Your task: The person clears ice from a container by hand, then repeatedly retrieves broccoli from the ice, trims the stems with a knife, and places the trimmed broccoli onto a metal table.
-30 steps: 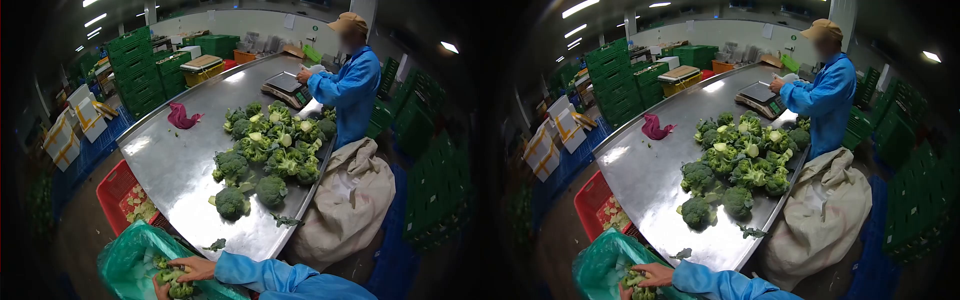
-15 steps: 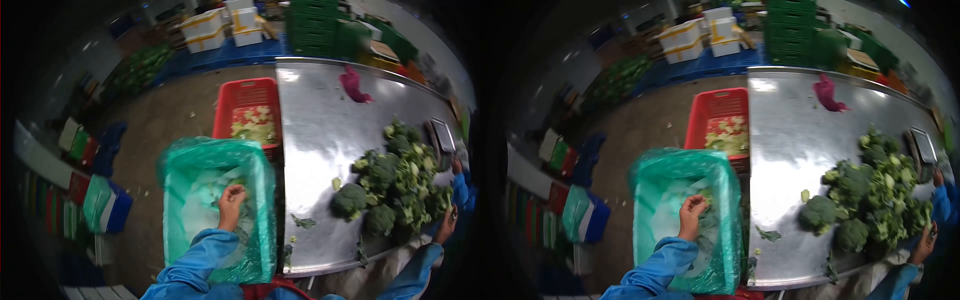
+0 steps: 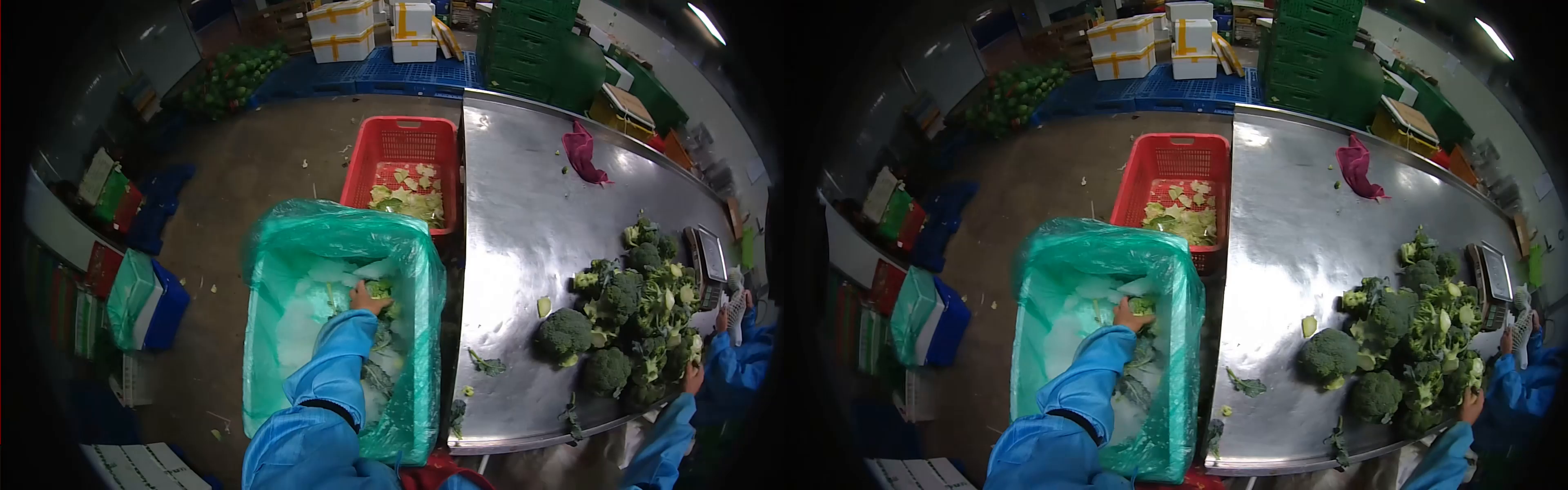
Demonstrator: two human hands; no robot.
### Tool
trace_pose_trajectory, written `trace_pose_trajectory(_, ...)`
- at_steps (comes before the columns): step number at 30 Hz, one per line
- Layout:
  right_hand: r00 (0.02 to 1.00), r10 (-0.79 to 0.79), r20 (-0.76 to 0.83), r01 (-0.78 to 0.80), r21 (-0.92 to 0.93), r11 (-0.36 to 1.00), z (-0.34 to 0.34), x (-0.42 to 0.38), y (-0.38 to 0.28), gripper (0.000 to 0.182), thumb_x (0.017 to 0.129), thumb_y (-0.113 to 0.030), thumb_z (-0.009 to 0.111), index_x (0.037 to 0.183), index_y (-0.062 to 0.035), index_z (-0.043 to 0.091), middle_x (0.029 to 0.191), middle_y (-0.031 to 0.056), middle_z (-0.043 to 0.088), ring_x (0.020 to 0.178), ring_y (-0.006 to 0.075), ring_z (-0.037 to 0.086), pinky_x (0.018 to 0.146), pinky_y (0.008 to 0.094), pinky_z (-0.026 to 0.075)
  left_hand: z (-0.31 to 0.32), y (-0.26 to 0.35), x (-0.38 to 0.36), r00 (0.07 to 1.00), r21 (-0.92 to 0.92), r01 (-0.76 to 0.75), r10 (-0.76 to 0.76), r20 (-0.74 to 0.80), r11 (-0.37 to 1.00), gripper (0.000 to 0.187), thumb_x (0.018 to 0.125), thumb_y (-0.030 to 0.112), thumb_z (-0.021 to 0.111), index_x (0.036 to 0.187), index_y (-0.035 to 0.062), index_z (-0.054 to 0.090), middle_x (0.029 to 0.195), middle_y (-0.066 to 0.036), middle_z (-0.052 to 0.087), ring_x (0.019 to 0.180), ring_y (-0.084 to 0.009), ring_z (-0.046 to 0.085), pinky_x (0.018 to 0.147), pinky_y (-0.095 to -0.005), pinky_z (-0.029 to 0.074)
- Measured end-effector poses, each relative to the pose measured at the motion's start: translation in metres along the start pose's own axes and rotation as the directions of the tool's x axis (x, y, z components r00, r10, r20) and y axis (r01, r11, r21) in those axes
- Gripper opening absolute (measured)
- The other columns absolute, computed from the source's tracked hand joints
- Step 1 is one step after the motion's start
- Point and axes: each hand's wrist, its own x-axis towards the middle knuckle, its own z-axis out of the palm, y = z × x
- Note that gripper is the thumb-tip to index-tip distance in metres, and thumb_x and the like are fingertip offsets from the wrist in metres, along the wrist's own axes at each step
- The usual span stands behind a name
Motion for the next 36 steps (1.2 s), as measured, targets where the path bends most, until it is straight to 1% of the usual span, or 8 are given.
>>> trace_pose_trajectory(5, 0.992, 0.034, 0.125, -0.068, 0.272, 0.96, -0.024, 0.008, -0.048, 0.045, 0.086, -0.024, 0.059, 0.12, 0.0043, 0.051, 0.109, 0.018, 0.06, 0.101, 0.0255, 0.056, 0.086, 0.033, 0.043, -0.041, 0.018, -0.038, 0.998, -0.055, 0.066, -0.065, 0.013, 0.996, 0.086, 0.048, 0.035, 0.087, 0.117, 0.013, 0.04, 0.11, -0.021, 0.04, 0.095, -0.0384, 0.049, 0.086, -0.0403, 0.043)
trace_pose_trajectory(7, 0.969, 0.138, -0.206, 0.003, 0.567, 0.824, -0.051, -0.02, -0.131, 0.03, 0.089, -0.021, 0.057, 0.11, -0.0003, 0.056, 0.094, 0.0085, 0.062, 0.079, 0.0147, 0.055, 0.071, 0.0276, 0.043, -0.053, 0.003, -0.056, 0.997, -0.022, 0.065, -0.066, -0.026, 0.998, 0.08, 0.049, 0.034, 0.087, 0.111, 0.0144, 0.04, 0.107, -0.021, 0.039, 0.091, -0.0354, 0.048, 0.084, -0.0382, 0.042)
trace_pose_trajectory(11, 0.997, 0.062, 0.042, -0.072, 0.771, 0.632, -0.083, -0.094, -0.26, 0.019, 0.09, -0.02, 0.056, 0.103, -0.0064, 0.06, 0.071, -0.0042, 0.052, 0.057, 0.0025, 0.039, 0.049, 0.0202, 0.03, -0.116, 0.001, -0.1, 0.989, -0.622, 0.129, -0.146, 0.023, 0.773, 0.062, 0.063, 0.026, 0.079, 0.111, 0.0155, 0.04, 0.103, -0.011, 0.047, 0.086, -0.0235, 0.052, 0.07, -0.0354, 0.044)
trace_pose_trajectory(12, 0.976, -0.018, 0.218, -0.171, 0.811, 0.56, -0.092, -0.123, -0.31, 0.015, 0.089, -0.018, 0.056, 0.097, -0.0058, 0.061, 0.071, -0.0034, 0.052, 0.057, 0.0046, 0.041, 0.047, 0.0226, 0.031, -0.137, 0.011, -0.115, 0.958, -0.817, 0.279, -0.206, 0.201, 0.504, 0.055, 0.068, 0.023, 0.075, 0.111, 0.0154, 0.04, 0.101, -0.007, 0.049, 0.083, -0.019, 0.053, 0.065, -0.0342, 0.044)
trace_pose_trajectory(16, 0.726, -0.408, 0.553, -0.245, 0.763, 0.598, -0.099, -0.239, -0.518, 0.016, 0.074, -0.003, 0.059, 0.09, -0.0046, 0.061, 0.072, 0.0079, 0.059, 0.06, 0.0159, 0.057, 0.056, 0.0283, 0.048, -0.153, -0.006, -0.129, 0.88, -0.814, 0.475, -0.17, 0.444, 0.333, 0.054, 0.077, 0.027, 0.066, 0.123, 0.0174, 0.04, 0.107, -0.004, 0.053, 0.089, -0.0168, 0.055, 0.068, -0.0351, 0.045)
trace_pose_trajectory(21, 0.422, -0.878, 0.224, 0.097, 0.952, 0.29, -0.138, -0.319, -0.66, 0.02, 0.071, -0.006, 0.062, 0.089, -0.0043, 0.055, 0.081, 0.0139, 0.058, 0.07, 0.0321, 0.061, 0.059, 0.0387, 0.049, -0.181, 0.033, -0.176, 0.81, -0.81, 0.584, -0.098, 0.579, 0.042, 0.055, 0.08, 0.036, 0.058, 0.129, 0.0185, 0.041, 0.123, -0.008, 0.051, 0.109, -0.026, 0.05, 0.088, -0.0463, 0.04)
trace_pose_trajectory(26, 0.254, -0.947, 0.195, 0.299, 0.916, 0.268, -0.166, -0.333, -0.696, 0.025, 0.072, -0.01, 0.062, 0.092, -0.0057, 0.048, 0.083, 0.0141, 0.055, 0.07, 0.036, 0.058, 0.058, 0.0439, 0.046, -0.193, 0.016, -0.197, 0.837, -0.837, 0.546, 0.025, 0.547, 0.023, 0.056, 0.081, 0.038, 0.051, 0.131, 0.0145, 0.04, 0.129, -0.01, 0.048, 0.115, -0.0326, 0.048, 0.091, -0.0597, 0.038)
trace_pose_trajectory(36, 0.18, -0.961, 0.209, 0.37, 0.891, 0.263, -0.194, -0.352, -0.713, 0.028, 0.072, -0.011, 0.062, 0.095, -0.0061, 0.048, 0.082, 0.0132, 0.056, 0.071, 0.0358, 0.058, 0.058, 0.0445, 0.045, -0.233, 0.023, -0.219, 0.885, -0.88, 0.465, 0.053, 0.462, -0.098, 0.052, 0.082, 0.031, 0.052, 0.127, 0.0036, 0.045, 0.123, -0.015, 0.053, 0.111, -0.0315, 0.053, 0.095, -0.0466, 0.043)
